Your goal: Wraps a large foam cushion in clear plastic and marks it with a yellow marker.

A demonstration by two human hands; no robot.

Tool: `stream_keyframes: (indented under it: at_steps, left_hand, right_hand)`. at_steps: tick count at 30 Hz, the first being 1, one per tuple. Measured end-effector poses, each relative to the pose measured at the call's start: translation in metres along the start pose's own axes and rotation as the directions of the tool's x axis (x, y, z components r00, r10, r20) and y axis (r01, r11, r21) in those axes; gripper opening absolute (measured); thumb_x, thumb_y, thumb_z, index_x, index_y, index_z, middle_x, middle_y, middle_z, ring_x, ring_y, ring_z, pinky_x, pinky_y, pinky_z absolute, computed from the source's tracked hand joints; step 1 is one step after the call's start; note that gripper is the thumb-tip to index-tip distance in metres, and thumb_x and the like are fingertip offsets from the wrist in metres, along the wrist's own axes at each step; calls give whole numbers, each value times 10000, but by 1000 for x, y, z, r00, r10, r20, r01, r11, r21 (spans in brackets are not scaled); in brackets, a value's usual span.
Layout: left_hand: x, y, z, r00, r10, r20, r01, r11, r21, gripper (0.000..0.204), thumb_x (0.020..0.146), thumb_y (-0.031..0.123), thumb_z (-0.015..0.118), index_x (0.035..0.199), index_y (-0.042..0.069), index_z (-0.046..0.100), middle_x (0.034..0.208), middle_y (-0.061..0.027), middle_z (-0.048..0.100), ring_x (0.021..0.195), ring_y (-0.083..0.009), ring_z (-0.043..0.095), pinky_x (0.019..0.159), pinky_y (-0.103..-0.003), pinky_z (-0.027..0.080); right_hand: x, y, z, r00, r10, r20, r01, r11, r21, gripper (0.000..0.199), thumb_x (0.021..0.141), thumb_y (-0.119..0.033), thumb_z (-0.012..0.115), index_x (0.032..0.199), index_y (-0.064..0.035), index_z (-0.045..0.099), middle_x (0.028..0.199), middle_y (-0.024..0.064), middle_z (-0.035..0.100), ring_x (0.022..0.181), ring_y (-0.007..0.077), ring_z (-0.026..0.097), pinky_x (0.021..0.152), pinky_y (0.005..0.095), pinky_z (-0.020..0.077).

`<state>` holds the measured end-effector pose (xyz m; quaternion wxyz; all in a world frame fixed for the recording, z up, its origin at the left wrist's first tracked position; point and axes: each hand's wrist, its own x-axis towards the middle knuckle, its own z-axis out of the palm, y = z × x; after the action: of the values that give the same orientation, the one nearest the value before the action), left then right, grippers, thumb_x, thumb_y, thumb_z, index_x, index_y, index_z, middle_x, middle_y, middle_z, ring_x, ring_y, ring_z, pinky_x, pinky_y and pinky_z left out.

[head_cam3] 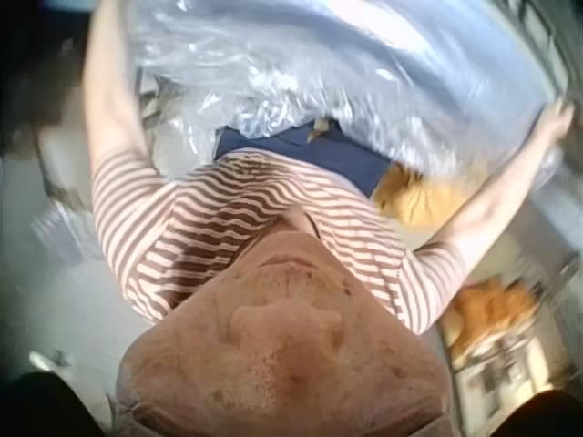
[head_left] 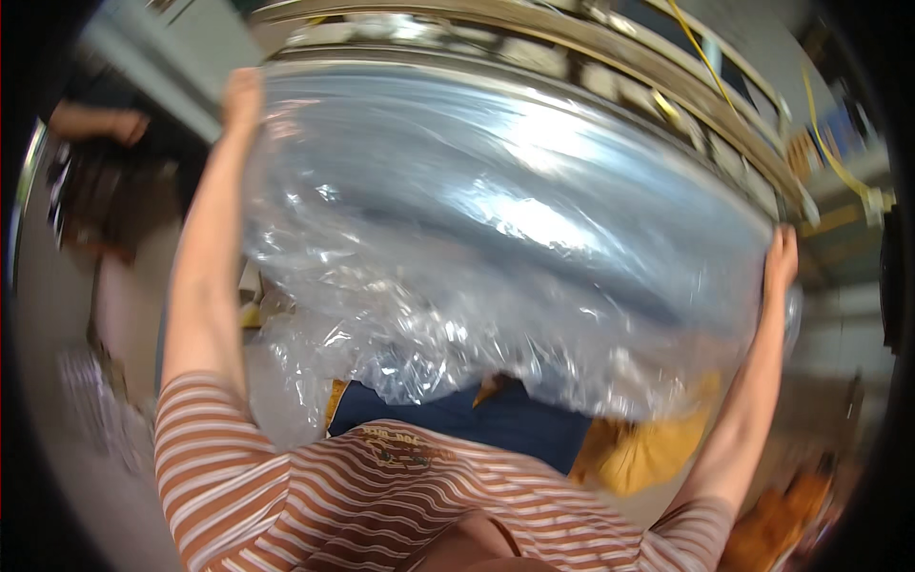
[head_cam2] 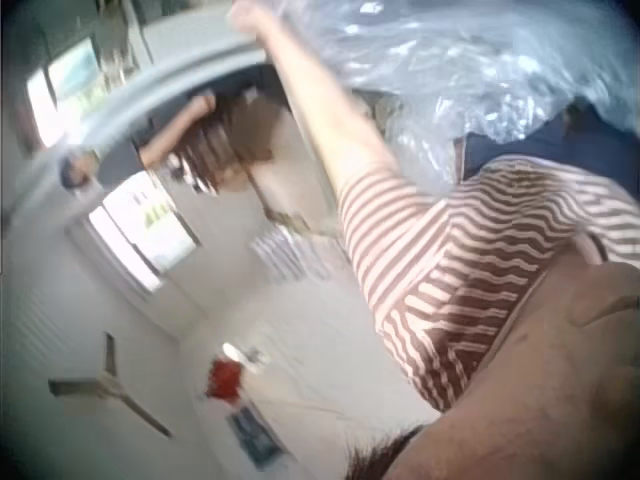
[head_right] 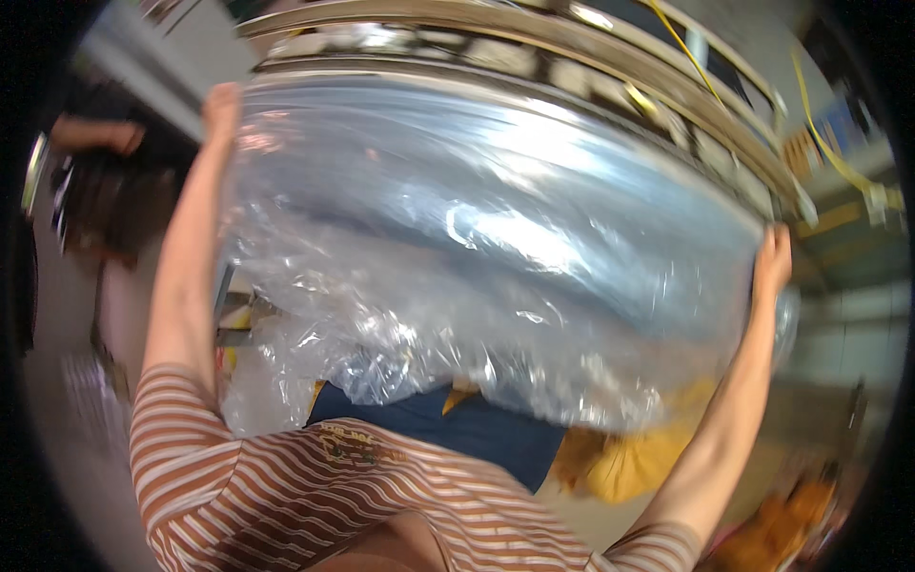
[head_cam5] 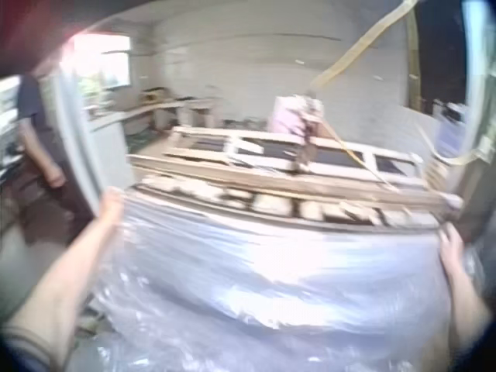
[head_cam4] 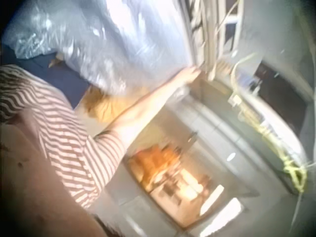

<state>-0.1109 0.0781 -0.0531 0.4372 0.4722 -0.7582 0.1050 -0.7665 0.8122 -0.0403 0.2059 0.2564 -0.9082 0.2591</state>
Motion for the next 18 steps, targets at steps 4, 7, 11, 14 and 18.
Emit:
stream_keyframes:
  at_steps: [4, 7, 11, 14, 18]
  left_hand:
    - [-18, 76, 25, 940, -228, 254, 341, 612, -714, 257, 854, 277, 630, 962, 45, 654, 788, -4, 652, 718, -87, 578, 668, -246, 453]
    - [-5, 67, 32, 956, -214, 201, 292, 747, -597, 214, 829, 258, 667, 890, 56, 697, 702, 26, 616, 651, -66, 533, 611, -239, 430]
    - [3, 77, 55, 933, -240, 269, 360, 640, -679, 229, 803, 271, 688, 880, 56, 698, 688, 37, 598, 652, -53, 510, 602, -229, 414]
    - [3, 100, 61, 926, -228, 302, 377, 635, -675, 221, 799, 261, 695, 896, 63, 709, 734, 37, 622, 682, -58, 526, 623, -232, 425]
    - [20, 74, 61, 936, -269, 226, 352, 707, -614, 303, 755, 318, 723, 906, 56, 712, 761, -4, 666, 727, -88, 585, 710, -257, 463]
  right_hand:
    - [-17, 41, 2, 989, 86, -118, -58, 973, 225, 283, 920, -252, 583, 1031, 4, 629, 931, 51, 646, 848, 131, 568, 802, 265, 458]
    - [8, 50, 14, 991, 71, -110, -27, 931, 364, 284, 909, -255, 611, 993, 15, 633, 899, 28, 627, 828, 114, 541, 791, 254, 441]
    - [23, 65, 23, 992, 94, -84, -64, 951, 303, 284, 906, -257, 614, 990, 13, 637, 902, 36, 635, 829, 123, 549, 796, 263, 447]
    - [31, 68, 20, 990, 79, -114, -53, 975, 216, 303, 899, -275, 615, 979, 16, 648, 903, 67, 654, 827, 144, 572, 800, 275, 454]
    - [45, 52, 37, 986, 81, -144, -57, 985, 164, 310, 867, -310, 630, 938, -9, 664, 867, 63, 668, 791, 138, 583, 768, 281, 463]
